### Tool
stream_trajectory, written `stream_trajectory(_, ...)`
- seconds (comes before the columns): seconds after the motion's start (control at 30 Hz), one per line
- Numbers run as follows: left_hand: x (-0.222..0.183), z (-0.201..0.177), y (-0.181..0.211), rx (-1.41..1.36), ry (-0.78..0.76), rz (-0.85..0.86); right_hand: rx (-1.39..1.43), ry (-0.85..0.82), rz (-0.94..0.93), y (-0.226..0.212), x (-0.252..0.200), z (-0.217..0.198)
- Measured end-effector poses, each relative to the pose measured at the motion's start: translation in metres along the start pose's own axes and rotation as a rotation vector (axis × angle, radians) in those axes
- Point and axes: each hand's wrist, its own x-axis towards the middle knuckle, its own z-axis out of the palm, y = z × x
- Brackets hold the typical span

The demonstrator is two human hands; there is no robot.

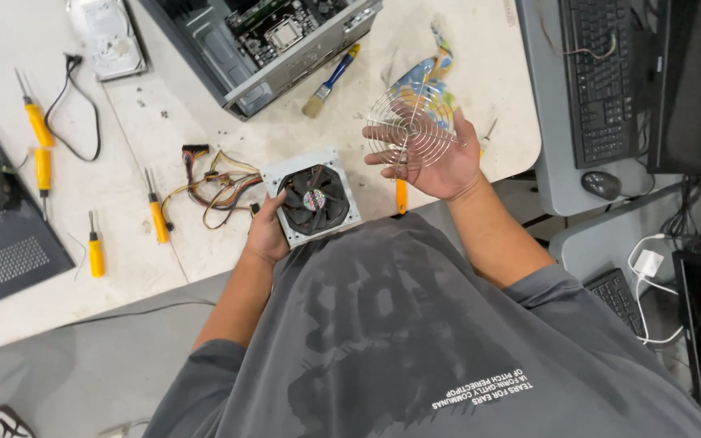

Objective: Cleaning and reassembling a computer power supply unit using a brush and screwdriver on a repair bench.

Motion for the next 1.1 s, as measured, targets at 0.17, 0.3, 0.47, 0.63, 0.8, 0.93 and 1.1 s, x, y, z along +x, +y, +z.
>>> stream_trajectory(0.17, -0.004, 0.007, -0.001, -0.038, -0.004, 0.028, -0.067, -0.015, 0.042, 0.011, 0.011, -0.006)
stream_trajectory(0.3, 0.010, -0.010, -0.009, -0.064, -0.039, 0.042, -0.918, 0.115, -0.017, 0.028, 0.021, 0.019)
stream_trajectory(0.47, -0.002, 0.005, -0.003, -0.084, -0.062, 0.045, -1.926, 0.082, -0.242, 0.065, 0.032, 0.046)
stream_trajectory(0.63, 0.004, -0.001, -0.004, -0.127, -0.065, 0.035, -2.205, 0.090, 0.007, 0.091, 0.040, 0.071)
stream_trajectory(0.8, -0.007, 0.013, 0.006, -0.182, -0.109, -0.023, -2.248, 0.233, 0.021, 0.104, 0.041, 0.073)
stream_trajectory(0.93, -0.004, 0.008, 0.001, -0.171, -0.118, -0.002, -2.209, 0.268, 0.053, 0.109, 0.039, 0.077)
stream_trajectory(1.1, -0.005, 0.010, 0.001, -0.131, -0.128, 0.039, -2.197, 0.395, 0.103, 0.119, 0.038, 0.073)
